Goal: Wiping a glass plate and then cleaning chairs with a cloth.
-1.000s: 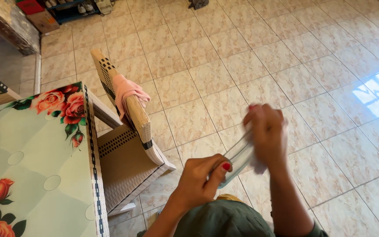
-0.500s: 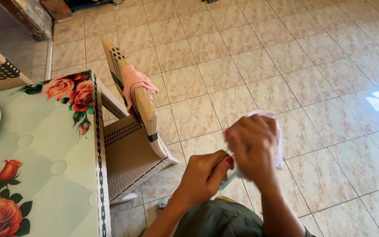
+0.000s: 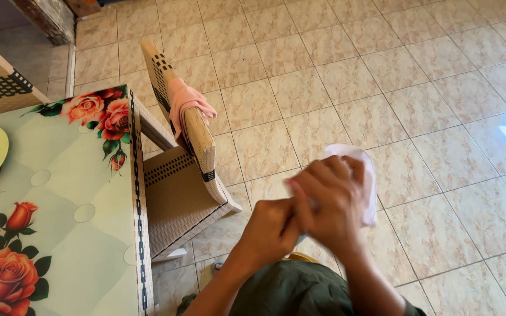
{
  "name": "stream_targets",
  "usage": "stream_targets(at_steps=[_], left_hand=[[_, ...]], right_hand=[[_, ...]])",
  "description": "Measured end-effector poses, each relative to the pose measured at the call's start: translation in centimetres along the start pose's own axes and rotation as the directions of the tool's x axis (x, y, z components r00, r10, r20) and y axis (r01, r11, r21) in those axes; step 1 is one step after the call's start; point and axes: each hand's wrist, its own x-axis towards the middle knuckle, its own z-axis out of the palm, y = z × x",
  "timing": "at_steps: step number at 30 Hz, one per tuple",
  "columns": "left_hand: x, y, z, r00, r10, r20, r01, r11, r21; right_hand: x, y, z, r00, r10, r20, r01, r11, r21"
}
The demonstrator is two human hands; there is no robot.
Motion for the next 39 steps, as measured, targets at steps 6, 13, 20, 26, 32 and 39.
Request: stream_targets(at_steps=[6,13,20,26,32,39], left_hand=[[-0.2,0.6,-2.1,0.996,-0.092,-0.012,0.090,0.988,-0.128],[-1.6,-0.9,-3.5,0.967,-0.109,-0.230,0.032,0.949,-0.313],[-0.3,1.7,-1.8,0.889,0.034,-0.457,-0.185,0.939,-0.291],[0.8,0.9,0.1,0.920,-0.093,-0.381,-0.062,0.925,-0.376],[1.5,0.2,1.3,0.953,-0.024,-0.303,-0.034,0.983,-0.182],[1.4,2.0,-0.9,0.935,0.000,-0.356,-0.038,0.994,-0.102]], right_hand=[[-0.1,3.0,1.4,0.976,0.203,0.078,-0.208,0.975,0.073],[-2.0,10.3,4.4,0.584,0.785,0.206,-0.761,0.441,0.476],[-3.3,7.3,4.8,0.607,0.791,-0.071,-0.578,0.501,0.644],[-2.5,5.2,2.8,0.709,0.574,-0.410,-0.395,0.804,0.443],[-2.1,0.6,1.3,0.944,0.145,-0.297,-0.111,0.985,0.129],[-2.0,0.9,3.2,0.947,0.155,-0.280,-0.105,0.977,0.185]])
